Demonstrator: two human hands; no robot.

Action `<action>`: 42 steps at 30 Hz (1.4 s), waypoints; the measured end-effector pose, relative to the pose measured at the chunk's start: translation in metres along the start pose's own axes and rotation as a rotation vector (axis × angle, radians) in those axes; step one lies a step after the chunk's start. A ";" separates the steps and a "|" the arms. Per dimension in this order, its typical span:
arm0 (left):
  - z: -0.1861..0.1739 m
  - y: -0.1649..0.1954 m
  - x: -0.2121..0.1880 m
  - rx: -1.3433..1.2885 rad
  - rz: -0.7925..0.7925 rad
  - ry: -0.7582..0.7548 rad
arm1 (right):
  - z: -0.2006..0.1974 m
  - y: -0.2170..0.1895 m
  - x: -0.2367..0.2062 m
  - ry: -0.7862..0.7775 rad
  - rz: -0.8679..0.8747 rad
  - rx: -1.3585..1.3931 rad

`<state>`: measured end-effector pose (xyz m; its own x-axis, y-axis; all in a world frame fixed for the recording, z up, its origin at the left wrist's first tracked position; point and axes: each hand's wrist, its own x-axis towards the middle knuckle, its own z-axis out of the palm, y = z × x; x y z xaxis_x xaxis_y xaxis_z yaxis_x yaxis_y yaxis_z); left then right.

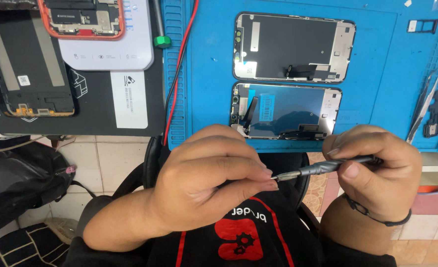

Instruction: The person repairs a disassembled iPhone on a blue silicone mat, using a screwdriver to unscrew internal components and transferring small parts between the old and new display assemblies. They lift the screen assembly, align it on the phone body, and continue driving screws with the screwdriver.

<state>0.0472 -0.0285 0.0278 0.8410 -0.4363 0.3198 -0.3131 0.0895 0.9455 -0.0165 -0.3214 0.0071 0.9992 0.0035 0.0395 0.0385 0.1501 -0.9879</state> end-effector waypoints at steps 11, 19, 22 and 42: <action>0.004 0.000 0.003 0.053 0.012 -0.005 | -0.007 0.004 -0.004 -0.003 0.030 0.031; 0.009 -0.003 0.000 0.019 0.003 -0.016 | -0.008 0.002 -0.006 -0.019 0.041 -0.017; 0.010 -0.004 0.000 0.017 -0.001 -0.020 | -0.008 0.000 -0.006 -0.013 0.036 -0.044; -0.009 0.004 0.012 0.412 -0.027 -0.046 | -0.024 -0.047 0.000 -0.013 -0.002 -0.574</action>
<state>0.0600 -0.0252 0.0360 0.8337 -0.4737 0.2837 -0.4494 -0.2838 0.8470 -0.0182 -0.3521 0.0504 0.9991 0.0170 0.0398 0.0433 -0.4104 -0.9109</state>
